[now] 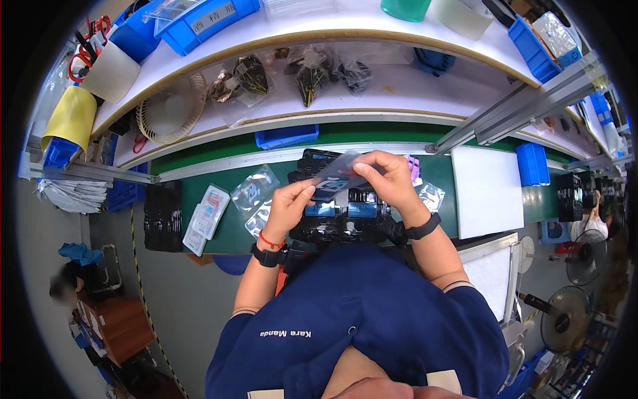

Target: Packaging, vacuum sealing, and organizing electronic components at a manufacturing workstation.

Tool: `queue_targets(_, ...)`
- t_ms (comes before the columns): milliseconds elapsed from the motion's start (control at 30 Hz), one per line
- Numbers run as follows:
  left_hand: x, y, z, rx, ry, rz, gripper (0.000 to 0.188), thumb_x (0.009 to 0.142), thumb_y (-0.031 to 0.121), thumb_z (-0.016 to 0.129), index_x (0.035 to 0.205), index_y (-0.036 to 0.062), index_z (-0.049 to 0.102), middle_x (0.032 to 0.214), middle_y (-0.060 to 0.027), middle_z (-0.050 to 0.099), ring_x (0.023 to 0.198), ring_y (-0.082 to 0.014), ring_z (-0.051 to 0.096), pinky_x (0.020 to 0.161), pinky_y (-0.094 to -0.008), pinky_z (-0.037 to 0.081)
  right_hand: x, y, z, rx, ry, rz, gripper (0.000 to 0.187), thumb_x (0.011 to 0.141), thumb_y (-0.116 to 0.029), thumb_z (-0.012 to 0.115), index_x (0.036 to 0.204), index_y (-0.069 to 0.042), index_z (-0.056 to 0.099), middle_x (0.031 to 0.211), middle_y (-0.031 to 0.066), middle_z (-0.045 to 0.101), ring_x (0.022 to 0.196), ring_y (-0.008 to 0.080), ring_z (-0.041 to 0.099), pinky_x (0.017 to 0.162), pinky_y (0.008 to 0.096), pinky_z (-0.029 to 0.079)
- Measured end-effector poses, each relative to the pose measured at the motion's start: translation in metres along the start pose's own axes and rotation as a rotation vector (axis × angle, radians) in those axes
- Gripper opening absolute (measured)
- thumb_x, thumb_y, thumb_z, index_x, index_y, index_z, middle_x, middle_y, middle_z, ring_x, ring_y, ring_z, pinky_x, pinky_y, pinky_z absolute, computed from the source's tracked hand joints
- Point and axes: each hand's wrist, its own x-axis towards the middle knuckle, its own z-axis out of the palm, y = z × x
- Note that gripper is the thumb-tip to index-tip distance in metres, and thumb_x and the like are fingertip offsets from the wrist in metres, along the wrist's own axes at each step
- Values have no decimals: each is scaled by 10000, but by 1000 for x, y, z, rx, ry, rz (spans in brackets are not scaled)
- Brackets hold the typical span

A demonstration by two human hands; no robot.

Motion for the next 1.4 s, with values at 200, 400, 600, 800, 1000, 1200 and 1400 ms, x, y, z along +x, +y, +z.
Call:
queue_targets(200,1,-14,1,-80,-84,-75,103,835,48,588,893,-31,622,822,-58,634,706,-86,581,618,-220,495,-2,-4,-4,119,-30,163,106,819,-86,623,833,18,611,747,57,631,692,95,597,613,215,486)
queue_targets(400,3,-16,0,-25,-119,51,71,813,50,620,838,-15,612,780,-23,602,658,-71,543,581,-185,429,-3,-7,-11,-19,-122,98,98,775,-90,661,831,-11,644,735,31,642,655,68,575,581,208,460)
queue_targets(600,11,-10,6,-6,-135,63,74,794,51,638,827,-10,611,804,-22,581,706,-80,513,650,-199,407,-2,-19,-4,-54,-163,125,75,763,-82,672,795,-21,646,709,17,622,611,63,548,560,211,432)
queue_targets(800,12,-14,9,-258,-181,106,302,770,65,662,1048,11,558,1004,-58,582,897,-131,543,765,-245,434,0,-40,-4,-454,-283,-45,53,744,-41,649,790,-16,645,676,80,639,609,145,606,563,255,464)
queue_targets(1000,10,-42,12,-723,-168,-23,632,767,60,647,1320,38,340,1261,-115,436,1145,-214,454,936,-366,409,-15,-41,1,-401,68,-186,43,755,-22,628,793,-2,623,728,107,638,620,176,619,574,265,470)
queue_targets(1200,10,-43,27,-779,-256,-123,419,829,24,531,1231,14,411,1166,-138,507,1084,-228,515,858,-357,470,-13,-30,-3,-208,18,24,91,851,-87,581,811,-7,563,698,36,603,598,74,543,535,200,431)
queue_targets(1400,14,-28,23,-737,-273,-98,259,880,50,480,1130,-18,481,1033,-152,587,959,-243,594,731,-307,528,-9,-22,-8,56,104,207,86,851,-83,579,831,-7,544,708,57,603,619,103,573,536,218,458)
